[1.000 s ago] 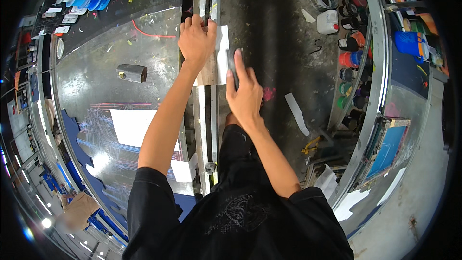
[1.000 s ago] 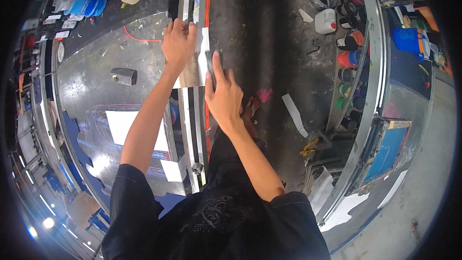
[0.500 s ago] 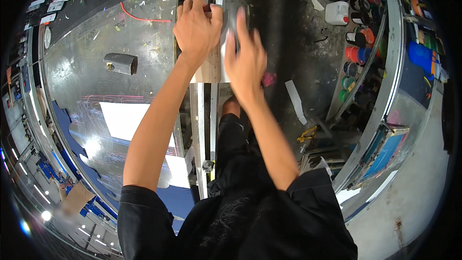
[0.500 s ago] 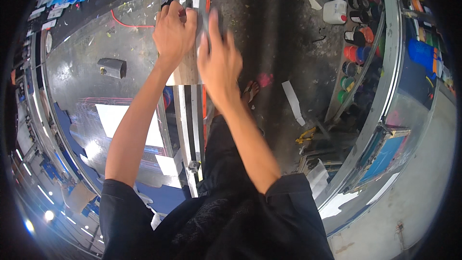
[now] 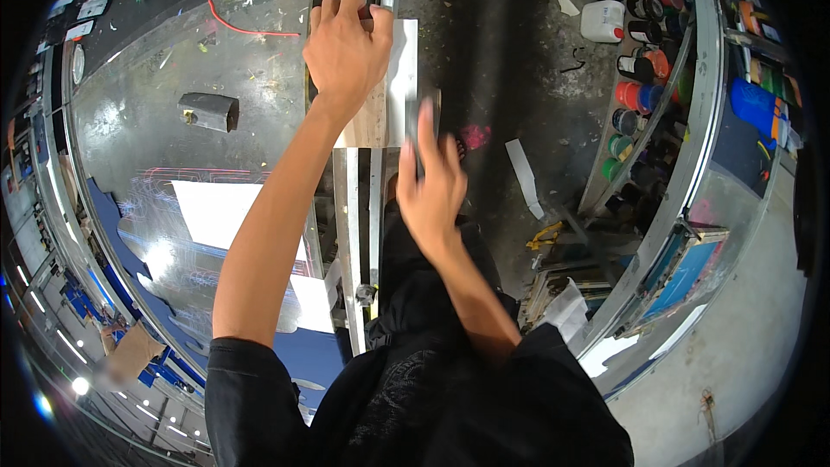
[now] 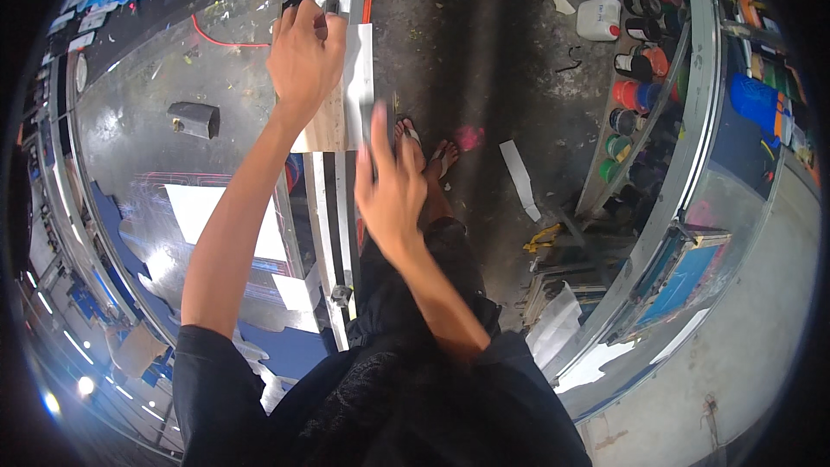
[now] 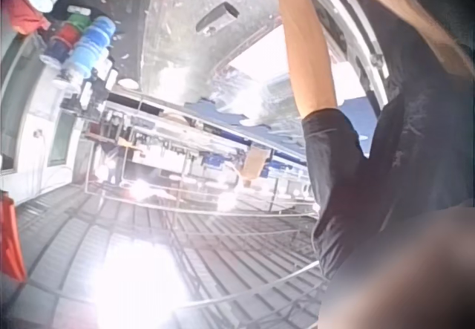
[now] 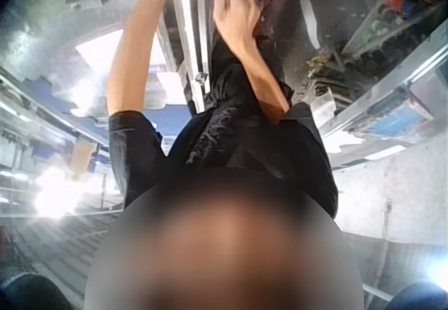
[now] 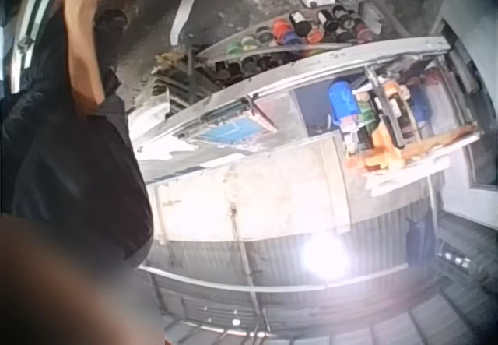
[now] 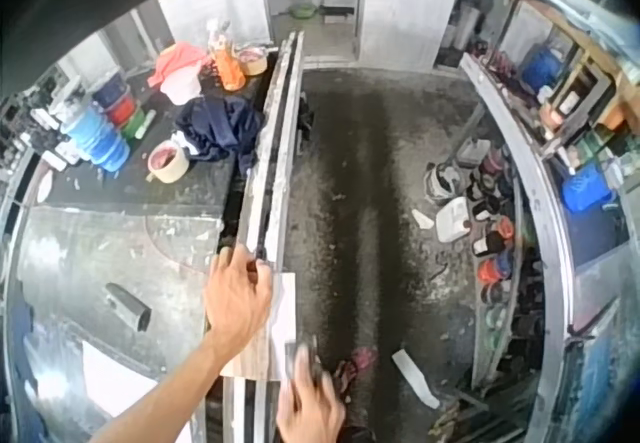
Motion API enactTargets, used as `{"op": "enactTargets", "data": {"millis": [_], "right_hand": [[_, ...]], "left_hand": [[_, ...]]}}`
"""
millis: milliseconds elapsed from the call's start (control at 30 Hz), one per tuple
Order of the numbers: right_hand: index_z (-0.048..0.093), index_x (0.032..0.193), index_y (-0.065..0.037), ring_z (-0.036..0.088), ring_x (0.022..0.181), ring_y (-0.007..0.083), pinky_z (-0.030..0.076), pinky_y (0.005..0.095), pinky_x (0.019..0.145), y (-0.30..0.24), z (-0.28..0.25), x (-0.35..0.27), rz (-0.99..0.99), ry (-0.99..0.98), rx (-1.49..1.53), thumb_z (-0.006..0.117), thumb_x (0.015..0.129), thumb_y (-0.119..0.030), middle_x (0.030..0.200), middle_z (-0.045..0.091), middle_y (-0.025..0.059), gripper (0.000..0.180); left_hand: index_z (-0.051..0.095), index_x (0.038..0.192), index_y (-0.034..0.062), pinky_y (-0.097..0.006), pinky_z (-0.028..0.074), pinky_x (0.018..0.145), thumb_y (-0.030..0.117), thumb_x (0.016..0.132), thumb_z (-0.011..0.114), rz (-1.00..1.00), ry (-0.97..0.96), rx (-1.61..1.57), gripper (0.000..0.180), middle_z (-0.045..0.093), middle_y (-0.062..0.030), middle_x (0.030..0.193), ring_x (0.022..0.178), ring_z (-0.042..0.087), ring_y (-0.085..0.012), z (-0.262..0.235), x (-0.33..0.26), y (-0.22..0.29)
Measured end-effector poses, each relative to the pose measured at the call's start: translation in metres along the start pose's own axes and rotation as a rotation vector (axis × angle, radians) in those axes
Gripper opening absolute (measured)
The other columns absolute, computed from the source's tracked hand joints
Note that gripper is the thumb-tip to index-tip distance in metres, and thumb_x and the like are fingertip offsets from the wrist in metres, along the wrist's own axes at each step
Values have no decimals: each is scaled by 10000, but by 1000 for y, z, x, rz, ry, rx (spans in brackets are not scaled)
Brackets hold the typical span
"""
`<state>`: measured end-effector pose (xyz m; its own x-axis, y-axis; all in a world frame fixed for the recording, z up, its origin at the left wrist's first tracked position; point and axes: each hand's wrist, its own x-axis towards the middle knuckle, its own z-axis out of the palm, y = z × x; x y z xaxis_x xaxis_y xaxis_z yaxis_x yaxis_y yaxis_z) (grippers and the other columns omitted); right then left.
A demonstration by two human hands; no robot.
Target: The person arranges blue fabric pieces on a conveyor table, then sands a wooden block and applies glue to a screen printing frame. The person handles a white cloth and various tools during the process.
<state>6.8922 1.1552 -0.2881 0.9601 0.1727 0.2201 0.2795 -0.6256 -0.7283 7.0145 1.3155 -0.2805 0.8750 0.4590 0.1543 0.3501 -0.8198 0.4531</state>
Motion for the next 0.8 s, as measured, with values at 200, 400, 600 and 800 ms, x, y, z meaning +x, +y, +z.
{"op": "enactTargets", "data": {"millis": [200, 400, 600, 800], "right_hand": [[533, 1435, -103, 664, 772, 457, 545, 476, 643, -2, 22, 115, 53, 28, 2, 605, 953, -214, 928, 666, 267, 499], [461, 1504, -122, 671, 878, 480, 557, 521, 764, -4, 3, 46, 114, -70, 90, 609, 949, -189, 1069, 659, 317, 578], [492, 1472, -117, 669, 807, 453, 551, 518, 726, -8, 9, 81, 101, -58, 24, 621, 938, -181, 905, 646, 274, 554], [457, 1498, -143, 641, 708, 457, 540, 506, 653, -3, 12, 85, 35, 33, 1, 593, 957, -210, 881, 634, 274, 561]], "left_hand": [[578, 857, 61, -498, 514, 682, 331, 889, 568, 55, 49, 16, 272, 622, -118, 899, 893, 611, -349, 7, 3, -2], [529, 882, 34, -518, 512, 692, 332, 884, 557, 29, 72, 20, 300, 622, -146, 888, 891, 605, -372, 6, -1, -4], [538, 885, 26, -522, 516, 713, 334, 870, 557, 38, 77, 4, 310, 643, -155, 911, 900, 610, -377, 7, 0, -3], [550, 903, 20, -519, 512, 769, 379, 851, 562, 3, 59, 17, 363, 663, -165, 912, 931, 610, -378, 5, 1, -2]]}}
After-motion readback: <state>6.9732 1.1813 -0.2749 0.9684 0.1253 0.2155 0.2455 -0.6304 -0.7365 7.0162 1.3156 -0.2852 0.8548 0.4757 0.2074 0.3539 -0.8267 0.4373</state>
